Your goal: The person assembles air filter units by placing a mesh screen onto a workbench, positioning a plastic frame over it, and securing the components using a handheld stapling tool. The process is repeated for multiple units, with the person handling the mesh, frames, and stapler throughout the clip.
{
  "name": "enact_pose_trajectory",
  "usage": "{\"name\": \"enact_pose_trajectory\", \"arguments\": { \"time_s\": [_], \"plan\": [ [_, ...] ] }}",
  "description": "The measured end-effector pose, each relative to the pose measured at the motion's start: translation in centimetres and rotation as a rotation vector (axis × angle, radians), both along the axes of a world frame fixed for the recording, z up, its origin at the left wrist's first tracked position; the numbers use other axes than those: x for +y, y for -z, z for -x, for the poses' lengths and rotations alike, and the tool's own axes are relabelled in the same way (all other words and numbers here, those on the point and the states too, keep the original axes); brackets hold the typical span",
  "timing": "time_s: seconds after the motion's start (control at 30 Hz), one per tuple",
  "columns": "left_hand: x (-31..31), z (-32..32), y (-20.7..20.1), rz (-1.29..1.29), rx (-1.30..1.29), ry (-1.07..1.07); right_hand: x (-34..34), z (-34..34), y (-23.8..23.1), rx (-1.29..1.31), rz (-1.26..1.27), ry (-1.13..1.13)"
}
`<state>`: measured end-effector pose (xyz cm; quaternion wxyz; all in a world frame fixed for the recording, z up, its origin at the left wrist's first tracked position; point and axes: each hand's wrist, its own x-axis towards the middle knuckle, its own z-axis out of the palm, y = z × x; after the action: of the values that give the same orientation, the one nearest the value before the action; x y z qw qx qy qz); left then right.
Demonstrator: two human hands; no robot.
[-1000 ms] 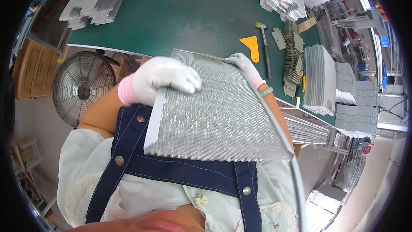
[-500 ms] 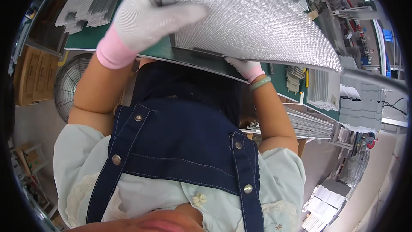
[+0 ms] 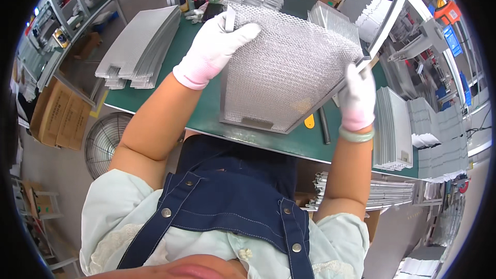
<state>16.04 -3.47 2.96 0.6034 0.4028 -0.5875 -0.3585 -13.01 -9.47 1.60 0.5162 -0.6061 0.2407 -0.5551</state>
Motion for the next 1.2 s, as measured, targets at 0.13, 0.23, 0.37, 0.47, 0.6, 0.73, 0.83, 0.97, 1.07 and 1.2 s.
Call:
{"name": "enact_pose_trajectory", "arguments": {
  "time_s": [0.13, 0.23, 0.37, 0.47, 0.6, 0.73, 0.83, 0.97, 1.07, 1.2],
  "plan": [
    [-0.3, 0.4, -0.2, 0.101, 0.011, 0.026, -0.2, -1.2, -1.4, -0.104, 0.139, 0.034],
    [-1.5, 0.9, 1.0, 0.149, 0.023, -0.001, -1.8, -1.2, 1.0, -0.119, 0.2, 0.223],
    [-1.3, 0.8, 1.1, 0.048, 0.121, 0.0, -1.6, -3.8, 0.8, 0.006, 0.235, 0.479],
    [-0.9, 1.4, 0.7, 0.044, 0.228, 0.082, -1.6, -4.2, -0.2, -0.19, 0.329, 0.358],
    [-1.2, 0.9, 1.1, 0.031, 0.147, 0.059, -2.1, -1.6, -2.1, -0.07, 0.346, 0.109],
    [-1.0, 1.1, 0.8, 0.044, 0.163, 0.05, -2.8, 0.7, -3.9, 0.161, 0.33, 0.042],
    [-1.1, 1.0, 0.9, 0.031, 0.166, 0.079, -3.3, 1.4, -4.4, 0.075, 0.339, -0.028],
    [-0.9, 0.8, 1.0, -0.004, 0.122, 0.062, -4.3, 2.8, -4.6, 0.027, 0.242, -0.17],
    [-0.9, 0.5, 1.6, 0.022, 0.142, 0.019, -2.5, 2.5, -7.2, 0.414, 0.272, -0.089],
    [-0.5, 1.8, 0.7, 0.062, 0.253, 0.02, -1.0, 0.9, -9.0, 0.788, 0.624, 0.06]
  ]
}}
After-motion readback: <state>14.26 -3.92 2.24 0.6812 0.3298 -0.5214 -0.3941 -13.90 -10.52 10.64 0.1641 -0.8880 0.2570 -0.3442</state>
